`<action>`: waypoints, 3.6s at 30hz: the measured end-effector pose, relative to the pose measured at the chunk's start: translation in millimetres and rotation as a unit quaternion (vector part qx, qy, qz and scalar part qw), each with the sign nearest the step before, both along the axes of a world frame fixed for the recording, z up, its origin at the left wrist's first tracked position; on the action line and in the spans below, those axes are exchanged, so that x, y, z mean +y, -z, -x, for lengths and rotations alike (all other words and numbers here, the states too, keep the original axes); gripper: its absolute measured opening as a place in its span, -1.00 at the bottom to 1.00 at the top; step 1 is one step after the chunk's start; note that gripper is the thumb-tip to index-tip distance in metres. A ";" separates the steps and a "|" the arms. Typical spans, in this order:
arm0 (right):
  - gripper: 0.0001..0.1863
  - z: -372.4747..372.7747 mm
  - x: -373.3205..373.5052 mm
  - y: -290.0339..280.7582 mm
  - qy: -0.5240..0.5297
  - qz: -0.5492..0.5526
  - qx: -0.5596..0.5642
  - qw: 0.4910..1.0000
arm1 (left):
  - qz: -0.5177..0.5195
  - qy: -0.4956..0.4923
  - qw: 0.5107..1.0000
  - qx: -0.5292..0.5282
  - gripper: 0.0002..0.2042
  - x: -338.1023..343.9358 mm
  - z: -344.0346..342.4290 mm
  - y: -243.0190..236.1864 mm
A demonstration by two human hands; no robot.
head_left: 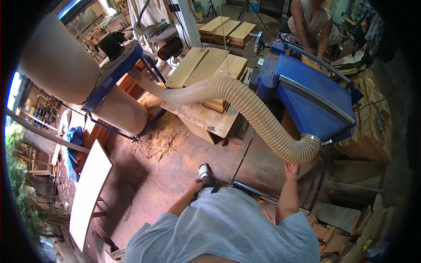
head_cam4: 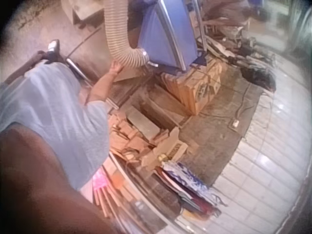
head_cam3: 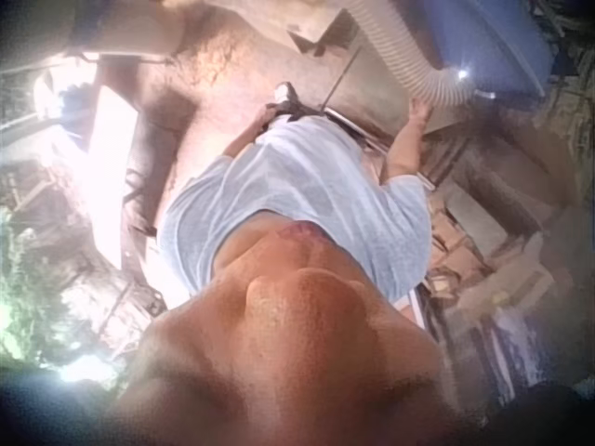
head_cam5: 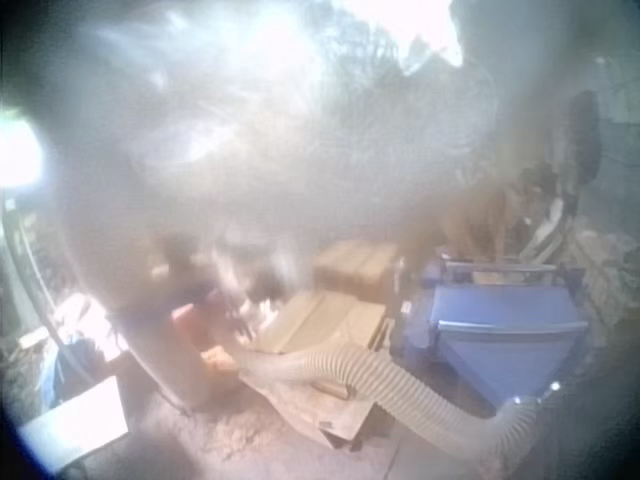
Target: Feeding wooden boards one by one into a thickness planer for surfacing.
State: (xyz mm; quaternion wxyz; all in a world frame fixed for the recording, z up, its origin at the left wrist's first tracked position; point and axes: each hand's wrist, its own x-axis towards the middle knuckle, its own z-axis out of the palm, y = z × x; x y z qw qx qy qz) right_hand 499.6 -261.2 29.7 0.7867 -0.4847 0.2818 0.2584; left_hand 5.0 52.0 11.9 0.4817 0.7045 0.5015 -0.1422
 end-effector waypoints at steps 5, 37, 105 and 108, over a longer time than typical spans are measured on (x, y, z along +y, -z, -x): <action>-0.61 10.0 -12.7 -1.4 -0.057 -0.019 0.007 0.998 | -0.012 0.012 1.000 0.010 -0.56 -2.3 -4.4 -15.1; -0.34 -49.9 -33.9 4.9 -0.340 0.487 -0.173 0.786 | 0.008 -0.035 0.999 -0.013 -0.54 -5.3 9.7 -22.1; -0.68 231.5 333.8 -87.9 -0.505 0.216 -0.170 0.818 | 0.493 -0.451 0.558 -0.493 -0.46 350.3 -317.9 -46.0; -0.73 308.2 258.6 -124.5 -0.416 0.217 -0.097 0.878 | 0.491 -0.398 0.555 -0.541 -0.43 362.8 -328.6 -56.3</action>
